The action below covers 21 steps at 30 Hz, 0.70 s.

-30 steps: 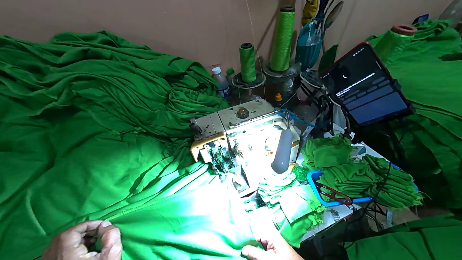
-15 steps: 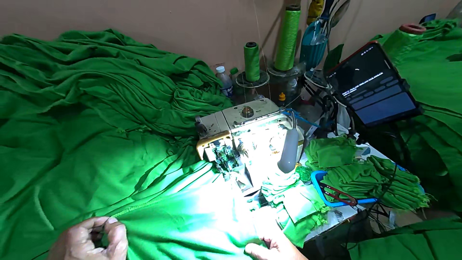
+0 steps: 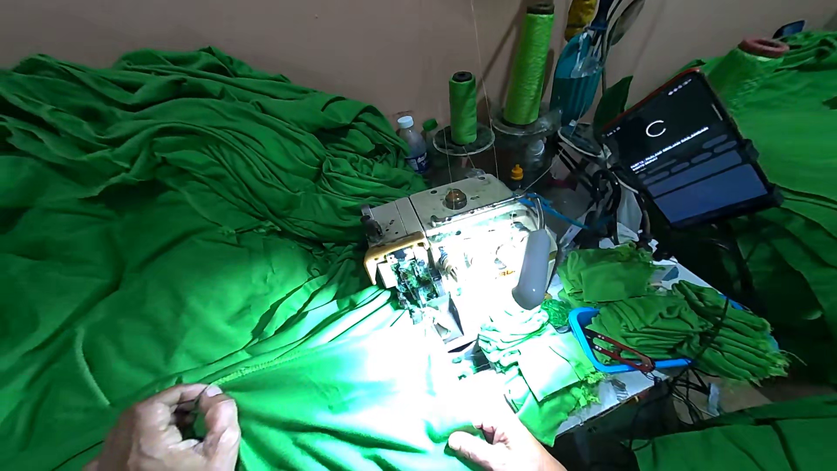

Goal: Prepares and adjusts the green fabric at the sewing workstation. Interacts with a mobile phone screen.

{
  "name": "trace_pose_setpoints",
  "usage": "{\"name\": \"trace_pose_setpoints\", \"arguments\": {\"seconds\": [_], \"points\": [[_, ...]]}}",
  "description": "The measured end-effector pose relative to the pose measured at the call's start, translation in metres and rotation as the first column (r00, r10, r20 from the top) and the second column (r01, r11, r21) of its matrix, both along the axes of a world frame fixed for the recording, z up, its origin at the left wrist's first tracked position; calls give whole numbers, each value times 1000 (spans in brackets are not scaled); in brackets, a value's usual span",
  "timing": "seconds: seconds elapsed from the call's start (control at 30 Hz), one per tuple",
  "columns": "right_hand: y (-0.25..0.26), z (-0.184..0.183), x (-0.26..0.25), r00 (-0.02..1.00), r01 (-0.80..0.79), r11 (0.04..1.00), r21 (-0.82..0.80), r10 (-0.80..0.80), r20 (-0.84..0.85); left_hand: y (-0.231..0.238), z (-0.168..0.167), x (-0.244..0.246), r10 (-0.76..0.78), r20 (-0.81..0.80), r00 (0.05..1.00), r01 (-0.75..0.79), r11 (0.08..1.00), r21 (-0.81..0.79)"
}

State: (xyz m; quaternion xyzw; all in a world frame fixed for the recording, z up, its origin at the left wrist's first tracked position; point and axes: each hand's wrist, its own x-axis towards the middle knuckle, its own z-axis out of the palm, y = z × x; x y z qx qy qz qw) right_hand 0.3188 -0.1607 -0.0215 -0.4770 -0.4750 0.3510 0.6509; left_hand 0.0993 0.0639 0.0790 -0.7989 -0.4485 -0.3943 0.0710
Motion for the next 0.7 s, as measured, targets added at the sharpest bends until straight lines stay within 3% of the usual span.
{"name": "trace_pose_setpoints", "arguments": {"seconds": [0.17,0.27,0.37,0.47,0.53,0.57,0.7], "points": [[7,-2,3,1000,-14,997,79,12,27,5,-7,-5,-119,70,990,113,990,86],[13,4,-3,997,49,999,23,-50,53,10,-11,-11,-312,9,950,303,928,217],[22,13,-6,982,94,994,56,-102,159,7,-11,-11,-390,-46,920,391,895,214],[32,15,-6,963,185,980,74,-196,186,55,-54,-35,-402,-66,913,401,861,313],[34,17,-6,967,216,974,64,-222,123,78,-75,-48,-349,-82,934,358,893,272],[35,18,-6,971,220,975,38,-223,88,75,-74,-47,-310,-96,946,324,912,251],[31,27,-11,970,195,976,-99,-207,-128,5,-10,-3,-195,-212,958,234,956,177]]}}
